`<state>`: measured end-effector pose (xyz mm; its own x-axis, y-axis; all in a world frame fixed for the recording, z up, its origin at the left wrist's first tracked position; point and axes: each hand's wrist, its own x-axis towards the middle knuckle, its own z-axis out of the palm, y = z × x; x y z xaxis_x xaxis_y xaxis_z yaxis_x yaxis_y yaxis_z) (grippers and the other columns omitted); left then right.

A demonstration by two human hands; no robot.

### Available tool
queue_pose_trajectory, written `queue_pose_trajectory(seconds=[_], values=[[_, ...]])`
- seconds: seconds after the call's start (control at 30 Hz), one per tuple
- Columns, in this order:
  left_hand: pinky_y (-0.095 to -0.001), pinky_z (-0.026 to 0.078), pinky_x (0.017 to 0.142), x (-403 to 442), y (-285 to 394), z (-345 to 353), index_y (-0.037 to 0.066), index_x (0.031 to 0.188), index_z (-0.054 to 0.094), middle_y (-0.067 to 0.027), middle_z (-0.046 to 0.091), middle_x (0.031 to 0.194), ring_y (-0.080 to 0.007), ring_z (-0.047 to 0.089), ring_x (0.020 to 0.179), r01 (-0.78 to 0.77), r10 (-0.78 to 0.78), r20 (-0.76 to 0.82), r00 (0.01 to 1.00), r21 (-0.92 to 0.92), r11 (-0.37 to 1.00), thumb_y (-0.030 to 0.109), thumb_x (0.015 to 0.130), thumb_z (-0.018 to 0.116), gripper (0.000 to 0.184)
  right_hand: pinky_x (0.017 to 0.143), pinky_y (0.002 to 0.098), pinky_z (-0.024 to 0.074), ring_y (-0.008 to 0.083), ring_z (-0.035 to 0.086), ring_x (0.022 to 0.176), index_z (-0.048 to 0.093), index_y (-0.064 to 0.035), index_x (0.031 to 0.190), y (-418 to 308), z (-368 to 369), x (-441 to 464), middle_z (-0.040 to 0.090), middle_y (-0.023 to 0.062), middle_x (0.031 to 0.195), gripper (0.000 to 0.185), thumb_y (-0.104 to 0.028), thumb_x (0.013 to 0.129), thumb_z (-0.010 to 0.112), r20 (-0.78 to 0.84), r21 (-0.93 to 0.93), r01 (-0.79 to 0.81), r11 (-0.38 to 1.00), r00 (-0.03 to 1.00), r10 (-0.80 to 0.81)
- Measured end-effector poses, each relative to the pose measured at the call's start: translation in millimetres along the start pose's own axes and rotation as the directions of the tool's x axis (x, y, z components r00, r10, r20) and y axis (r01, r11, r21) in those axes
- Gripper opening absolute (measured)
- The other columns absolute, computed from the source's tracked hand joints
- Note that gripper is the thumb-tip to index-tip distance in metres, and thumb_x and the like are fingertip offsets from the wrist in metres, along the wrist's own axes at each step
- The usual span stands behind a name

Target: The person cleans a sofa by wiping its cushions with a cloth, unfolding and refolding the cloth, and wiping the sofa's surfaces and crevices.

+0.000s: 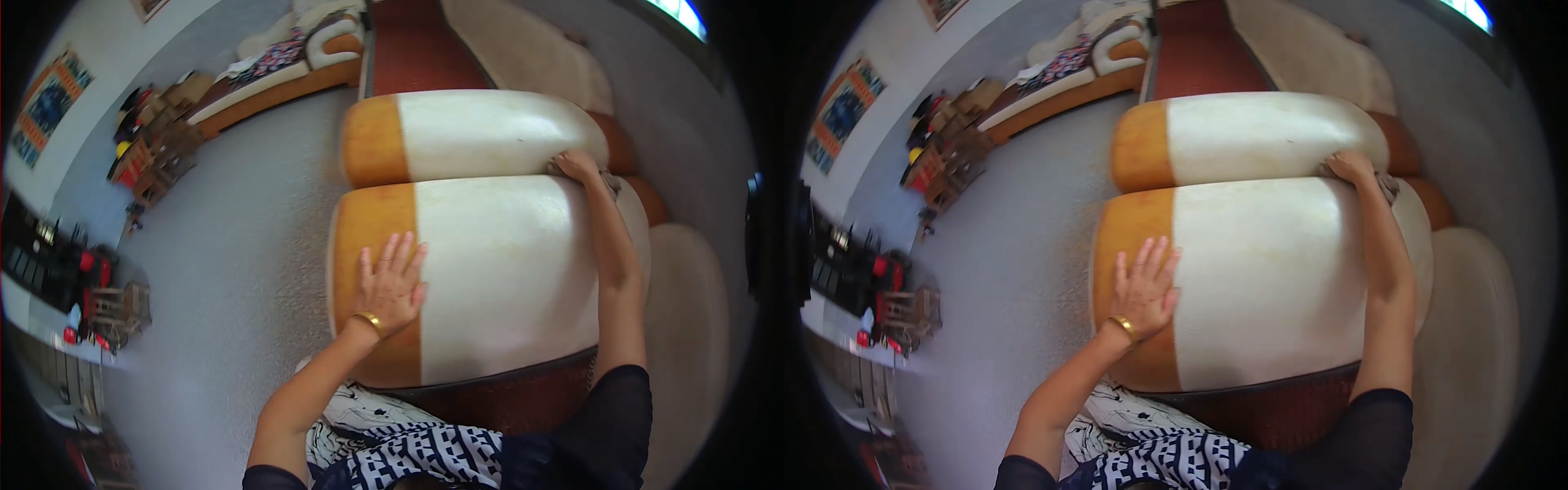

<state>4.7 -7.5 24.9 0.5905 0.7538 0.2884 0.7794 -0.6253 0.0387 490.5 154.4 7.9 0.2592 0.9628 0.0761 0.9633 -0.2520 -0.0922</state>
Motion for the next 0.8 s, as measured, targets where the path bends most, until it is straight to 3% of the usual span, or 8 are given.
queue_pose_trajectory(seconds=[0.1,0.27,0.4,0.47,0.53,0.6,0.73,0.8], values=[[-0.0629,0.019,0.106,-2.1,-4.2,1.3,0.013,0.142,0.036,-0.0126,0.029,0.15,-0.0292,0.025,0.139,-0.019,0.018,-0.032,0.999,-0.028,0.999,0.033,0.089,0.048,0.058,0.089,0.0467,0.0444,0.0407,0.058,0.103,0.068,-0.0012,0.096,-77.9,-11.7,-15.0,0.063,0.0245,0.107,0.042,-0.031,0.085,0.041,0.087,-0.028,0.034,0.999,0.996,-0.032],[-0.0615,0.019,0.106,-6.8,-7.5,1.6,0.012,0.141,0.037,-0.0128,0.03,0.149,-0.0282,0.023,0.139,-0.006,0.002,-0.062,0.998,-0.065,0.998,0.033,0.089,0.046,0.057,0.093,0.0442,0.0444,0.0371,0.058,0.108,0.067,-0.0039,0.105,-149.2,-16.7,-16.4,0.061,0.0212,0.116,0.042,-0.032,0.086,0.042,0.208,-0.085,0.103,0.991,0.975,-0.083],[-0.0605,0.02,0.106,-9.4,-8.1,4.8,0.011,0.141,0.037,-0.0132,0.03,0.149,-0.0281,0.023,0.139,-0.017,0.011,-0.066,0.998,-0.094,0.995,0.034,0.089,0.045,0.057,0.094,0.0445,0.0435,0.0351,0.058,0.108,0.064,-0.0029,0.111,-263.3,8.4,-20.1,0.061,0.0183,0.117,0.043,-0.031,0.092,0.038,0.172,0.148,0.498,0.855,0.838,-0.518],[-0.0604,0.02,0.106,-10.0,-8.5,3.1,0.011,0.141,0.037,-0.0133,0.03,0.148,-0.0285,0.024,0.139,-0.006,-0.002,-0.087,0.996,-0.09,0.996,0.034,0.089,0.045,0.057,0.095,0.0445,0.0424,0.0344,0.058,0.109,0.061,-0.0063,0.115,-327.3,28.2,-10.7,0.06,0.0168,0.119,0.042,-0.031,0.092,0.036,0.121,0.112,0.652,0.75,0.74,-0.662],[-0.0604,0.02,0.106,-9.2,-7.2,0.8,0.01,0.141,0.037,-0.0133,0.029,0.149,-0.0291,0.025,0.139,0.008,-0.013,-0.038,0.999,-0.137,0.991,0.034,0.089,0.045,0.057,0.096,0.0434,0.0426,0.0343,0.057,0.109,0.06,-0.0119,0.119,-386.6,34.6,-11.1,0.06,0.0151,0.121,0.043,-0.032,0.091,0.035,0.129,0.153,0.665,0.731,0.72,-0.682],[-0.0608,0.022,0.106,-9.8,-6.9,-0.9,0.007,0.137,0.039,-0.0135,0.033,0.145,-0.03,0.025,0.138,-0.001,-0.002,-0.027,1.0,-0.096,0.995,0.033,0.09,0.044,0.053,0.096,0.0421,0.043,0.0336,0.058,0.11,0.06,-0.0177,0.12,-426.3,0.7,-52.3,0.061,0.0126,0.121,0.043,-0.033,0.09,0.035,0.159,0.228,0.528,0.818,0.809,-0.567],[-0.0593,0.023,0.106,-16.9,-9.9,5.1,0.007,0.133,0.045,-0.013,0.038,0.141,-0.0298,0.026,0.136,-0.014,-0.001,-0.112,0.994,-0.132,0.991,0.032,0.092,0.043,0.048,0.086,0.0436,0.0473,0.0351,0.06,0.101,0.066,-0.0148,0.103,-443.7,-22.9,-103.8,0.066,0.015,0.105,0.033,-0.028,0.082,0.045,0.039,0.174,0.669,0.723,0.729,-0.683],[-0.0543,0.027,0.106,-23.9,-11.8,4.5,0.006,0.129,0.049,-0.0142,0.041,0.137,-0.0308,0.034,0.132,-0.125,0.093,-0.171,0.981,-0.19,0.974,0.026,0.09,0.049,0.044,0.084,0.0432,0.0476,0.0351,0.06,0.101,0.066,-0.0128,0.1,-431.8,-24.0,-119.4,0.066,0.0153,0.104,0.03,-0.025,0.08,0.047,-0.015,0.129,0.746,0.653,0.66,-0.751]])
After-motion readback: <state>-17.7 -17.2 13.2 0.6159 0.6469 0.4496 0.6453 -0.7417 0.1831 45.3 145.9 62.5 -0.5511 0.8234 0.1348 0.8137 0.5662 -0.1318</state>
